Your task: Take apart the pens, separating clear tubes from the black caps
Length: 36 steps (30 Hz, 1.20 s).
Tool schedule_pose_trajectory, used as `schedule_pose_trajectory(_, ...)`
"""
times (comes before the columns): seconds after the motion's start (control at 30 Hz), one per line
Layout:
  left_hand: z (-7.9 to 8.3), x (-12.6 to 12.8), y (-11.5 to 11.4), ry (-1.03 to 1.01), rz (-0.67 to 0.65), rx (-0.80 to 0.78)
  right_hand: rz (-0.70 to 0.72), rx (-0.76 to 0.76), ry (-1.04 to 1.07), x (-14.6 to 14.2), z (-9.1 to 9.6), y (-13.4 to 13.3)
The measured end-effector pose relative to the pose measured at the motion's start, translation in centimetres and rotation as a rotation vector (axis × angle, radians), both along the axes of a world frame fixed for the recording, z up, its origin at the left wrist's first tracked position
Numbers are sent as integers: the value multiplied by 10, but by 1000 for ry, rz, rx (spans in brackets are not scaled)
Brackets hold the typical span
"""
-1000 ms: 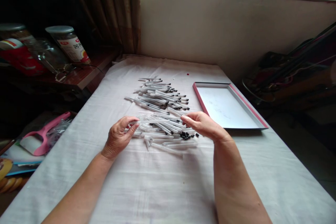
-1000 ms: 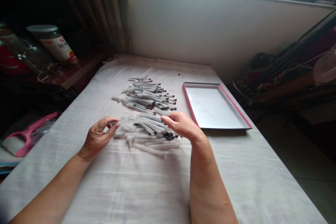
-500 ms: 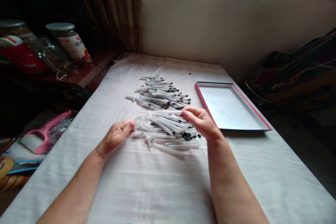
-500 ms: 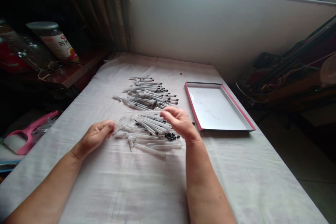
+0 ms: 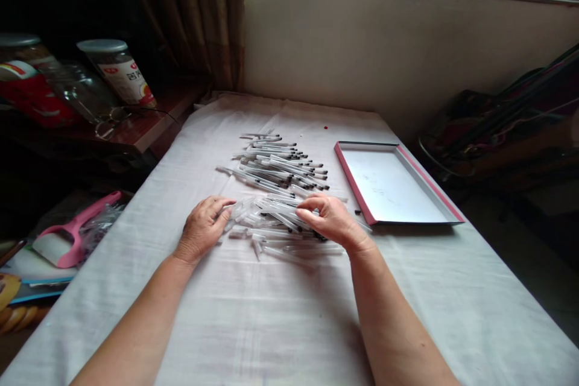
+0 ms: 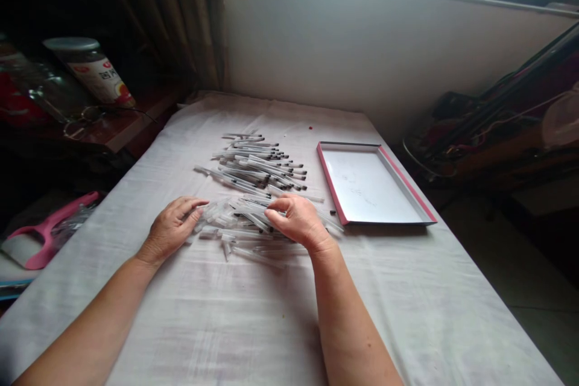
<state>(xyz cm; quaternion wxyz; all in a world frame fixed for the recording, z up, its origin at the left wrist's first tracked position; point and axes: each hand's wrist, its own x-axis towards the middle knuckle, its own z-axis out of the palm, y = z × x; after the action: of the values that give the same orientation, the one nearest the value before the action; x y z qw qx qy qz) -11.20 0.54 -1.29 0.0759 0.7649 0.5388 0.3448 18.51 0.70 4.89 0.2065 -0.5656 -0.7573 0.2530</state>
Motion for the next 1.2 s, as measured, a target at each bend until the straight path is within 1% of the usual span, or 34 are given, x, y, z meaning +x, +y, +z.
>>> schedule_pose_trajectory(0.07,-2,1,0,5,-8,-26,14,14,-89,-10,4,-5)
schedule_pose_trajectory(0.13,-2,3,0,0,-6,-30,64,25,-159,-20,7,-10)
schedule_pose_trajectory(0.2,0,5,-1,-10,-3,-28,113,34,-196,-27,8,-13)
schedule_pose_trajectory(0.23,0,6,-1,-15,-2,-27,112,45,-208,-29,8,-12)
schedule_pose_trajectory(0.27,1,6,-1,-20,1,-26,86,60,-223,-29,8,-9)
schedule_pose_trajectory(0.37,2,6,-2,-39,13,-15,-70,109,-316,-27,3,6)
schedule_pose_trajectory(0.43,1,6,-2,-49,16,-9,-129,102,-405,-25,1,19)
schedule_pose_trajectory(0.5,0,5,-2,-54,16,-2,-141,55,-503,-24,0,31)
schedule_pose_trajectory(0.57,-1,5,-1,-57,17,6,-119,-6,-590,-26,1,39)
schedule_pose_trajectory(0.67,-1,5,-1,-54,19,5,-81,-61,-659,-29,5,45)
schedule_pose_trajectory(0.87,0,5,-1,-46,26,-24,-72,-121,-656,-34,7,59)
schedule_pose_trajectory(1.0,-2,4,-1,-48,19,-23,-43,-110,-613,-35,4,64)
schedule_pose_trajectory(1.1,-3,4,-1,-45,17,-10,-19,-62,-575,-33,3,59)
schedule_pose_trajectory(1.2,-3,5,-2,-18,71,83,-37,31,-415,-30,3,46)
